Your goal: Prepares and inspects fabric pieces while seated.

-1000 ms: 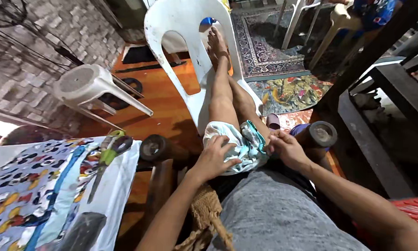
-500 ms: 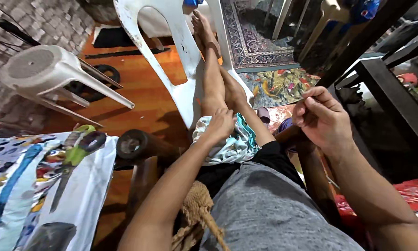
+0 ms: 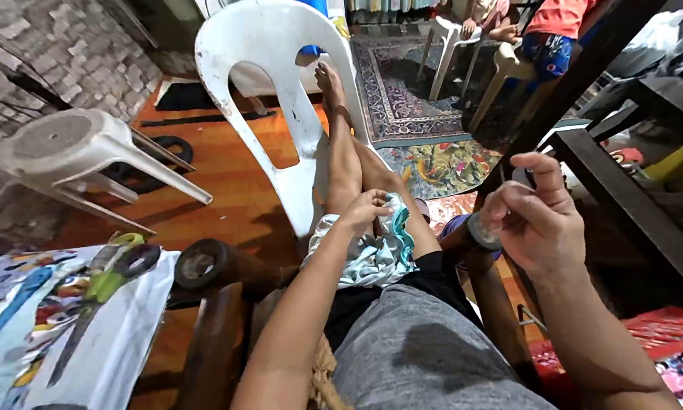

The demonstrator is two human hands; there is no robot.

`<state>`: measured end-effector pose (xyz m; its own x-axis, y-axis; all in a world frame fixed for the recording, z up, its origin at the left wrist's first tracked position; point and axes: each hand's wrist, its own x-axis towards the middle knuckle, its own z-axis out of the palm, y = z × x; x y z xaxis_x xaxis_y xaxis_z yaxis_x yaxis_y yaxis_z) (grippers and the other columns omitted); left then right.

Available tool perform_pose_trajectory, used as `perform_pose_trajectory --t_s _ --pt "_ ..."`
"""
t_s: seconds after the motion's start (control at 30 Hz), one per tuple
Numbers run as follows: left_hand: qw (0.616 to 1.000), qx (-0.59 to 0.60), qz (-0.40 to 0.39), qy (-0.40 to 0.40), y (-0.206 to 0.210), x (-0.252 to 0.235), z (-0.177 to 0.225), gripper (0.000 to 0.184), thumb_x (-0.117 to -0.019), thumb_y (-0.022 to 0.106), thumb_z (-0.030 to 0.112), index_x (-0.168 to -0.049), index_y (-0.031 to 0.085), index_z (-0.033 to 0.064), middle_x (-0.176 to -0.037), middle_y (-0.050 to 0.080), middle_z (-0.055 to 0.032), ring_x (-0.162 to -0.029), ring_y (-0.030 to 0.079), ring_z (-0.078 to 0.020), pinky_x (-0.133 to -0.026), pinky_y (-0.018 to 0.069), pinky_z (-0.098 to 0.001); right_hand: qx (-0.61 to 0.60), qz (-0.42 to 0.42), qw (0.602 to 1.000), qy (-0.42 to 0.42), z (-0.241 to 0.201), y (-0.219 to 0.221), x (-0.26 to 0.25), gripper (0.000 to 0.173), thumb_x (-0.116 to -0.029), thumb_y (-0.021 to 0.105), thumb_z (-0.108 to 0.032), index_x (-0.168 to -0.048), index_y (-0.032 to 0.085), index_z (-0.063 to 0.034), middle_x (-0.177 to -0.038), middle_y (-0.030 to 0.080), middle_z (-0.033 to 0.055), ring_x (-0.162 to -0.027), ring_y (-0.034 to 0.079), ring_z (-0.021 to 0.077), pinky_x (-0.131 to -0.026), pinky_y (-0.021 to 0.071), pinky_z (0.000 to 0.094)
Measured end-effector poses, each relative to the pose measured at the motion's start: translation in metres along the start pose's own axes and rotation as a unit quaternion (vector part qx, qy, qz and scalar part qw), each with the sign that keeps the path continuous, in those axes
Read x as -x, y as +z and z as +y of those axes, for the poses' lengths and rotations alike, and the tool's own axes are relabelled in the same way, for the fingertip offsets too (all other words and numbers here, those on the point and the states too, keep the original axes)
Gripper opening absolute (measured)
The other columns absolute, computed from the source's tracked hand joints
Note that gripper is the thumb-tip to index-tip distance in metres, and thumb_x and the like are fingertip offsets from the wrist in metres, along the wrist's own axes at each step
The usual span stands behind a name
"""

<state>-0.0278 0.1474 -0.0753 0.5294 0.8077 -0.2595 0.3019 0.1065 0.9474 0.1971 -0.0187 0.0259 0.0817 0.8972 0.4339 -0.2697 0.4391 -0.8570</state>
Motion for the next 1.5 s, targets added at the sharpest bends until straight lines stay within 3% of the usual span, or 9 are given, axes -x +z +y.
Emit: perform_pose_trajectory --t_s 0.27,0.43,0.53,0.7,0.8,0.93,1.13,1.27,1.5 --pt "0.969 0.173 -0.08 0.16 -0.007 0.04 0.061 0.062 -0.0885 0.05 -0.013 -0.144 0.048 0.0134 -0.118 0.066 -0.0049 -0.092 0.067 -0.0107 -0.08 0.0577 -0.0291 0.333 -0.005 0.941 -0.058 0.049 -0.008 -0.014 0.03 -0.1021 0.044 -0.001 -0.121 0.067 0.0032 -0.1 0.072 0.0052 -0.088 0.07 0.0084 -0.081 0.0612 0.0293" --pt "0.961 0.189 -0.092 0.179 -0.005 0.053 0.082 0.055 -0.0875 0.052 -0.011 -0.138 0.051 0.0095 -0.109 0.068 -0.0031 -0.089 0.068 -0.0097 -0.081 0.0589 -0.0287 0.374 -0.049 0.918 -0.121 0.085 0.007 -0.024 0.053 -0.0897 0.077 -0.027 -0.128 0.064 0.0073 -0.116 0.071 0.0177 -0.104 0.07 0.0204 -0.092 0.0584 0.0382" --pt "0.966 0.173 -0.075 0.177 0.001 0.062 0.093 0.037 -0.0942 0.05 -0.006 -0.128 0.057 0.0063 -0.105 0.067 -0.003 -0.088 0.066 -0.0098 -0.082 0.058 -0.0293 0.362 0.016 0.914 -0.18 0.097 0.031 -0.027 0.041 -0.0862 0.078 -0.012 -0.12 0.069 0.0082 -0.11 0.073 0.0183 -0.101 0.073 0.0198 -0.091 0.0603 0.0357" --pt "0.948 -0.25 0.006 0.197 -0.009 0.08 0.103 0.052 -0.077 0.087 0.015 -0.123 0.064 0.0067 -0.127 0.058 -0.014 -0.113 0.06 -0.0254 -0.091 0.053 -0.0461 0.287 0.034 0.95 -0.114 0.09 0.038 -0.033 0.025 -0.0911 0.057 0.003 -0.111 0.071 0.007 -0.101 0.073 0.0126 -0.084 0.07 0.0068 -0.079 0.0593 0.0249" --pt "0.867 -0.422 0.083 0.254 -0.006 0.086 0.092 0.031 -0.0822 0.079 0.012 -0.111 0.069 0.0072 -0.135 0.049 -0.0266 -0.109 0.062 -0.0392 -0.081 0.0575 -0.0521 0.253 0.003 0.968 -0.004 0.071 0.036 -0.031 0.022 -0.0925 0.056 0.001 -0.108 0.072 0.0024 -0.098 0.073 0.0044 -0.079 0.066 -0.0001 -0.074 0.0568 0.0202" --pt "0.925 -0.247 0.097 0.272 -0.008 0.09 0.085 0.012 -0.0972 0.064 0.01 -0.095 0.07 0.001 -0.112 0.063 -0.0122 -0.1 0.062 -0.0182 -0.085 0.0537 -0.0367 0.129 0.038 0.986 0.1 0.061 0.036 -0.03 0.023 -0.0909 0.052 0.004 -0.101 0.072 -0.0004 -0.087 0.072 -0.0002 -0.074 0.066 0.0029 -0.071 0.0569 0.0235" --pt "0.954 0.266 0.055 0.125 0.021 0.087 0.081 0.026 -0.1107 0.037 0.012 -0.121 0.059 0.0023 -0.097 0.067 -0.0074 -0.088 0.067 -0.0127 -0.084 0.0574 -0.0314 -0.047 0.136 0.977 0.155 0.058 0.056 -0.03 0.036 -0.087 0.038 0.011 -0.099 0.071 0.0006 -0.081 0.071 0.0046 -0.07 0.067 0.01 -0.067 0.0581 0.029" --pt "0.92 0.375 0.046 0.103 0.028 0.089 0.089 0.034 -0.1118 0.03 0.02 -0.09 0.055 0.0121 -0.058 0.048 0.0046 -0.049 0.048 -0.0037 -0.053 0.047 -0.0183 -0.097 0.156 0.961 0.206 0.052 0.059 -0.031 0.039 -0.0885 0.034 0.013 -0.103 0.069 0.0025 -0.079 0.069 0.0078 -0.067 0.066 0.0129 -0.063 0.0584 0.0307" --pt "0.915 0.387 0.002 0.114 0.02 0.096 0.087 0.043 -0.1116 0.028 0.027 -0.084 0.057 0.0131 -0.054 0.043 0.0063 -0.046 0.044 -0.0022 -0.05 0.0432 -0.0164 -0.086 0.118 0.968 0.202 0.049 0.05 -0.028 0.038 -0.0849 0.037 0.012 -0.098 0.071 0.0017 -0.079 0.07 0.0079 -0.067 0.067 0.0121 -0.063 0.0587 0.0295"
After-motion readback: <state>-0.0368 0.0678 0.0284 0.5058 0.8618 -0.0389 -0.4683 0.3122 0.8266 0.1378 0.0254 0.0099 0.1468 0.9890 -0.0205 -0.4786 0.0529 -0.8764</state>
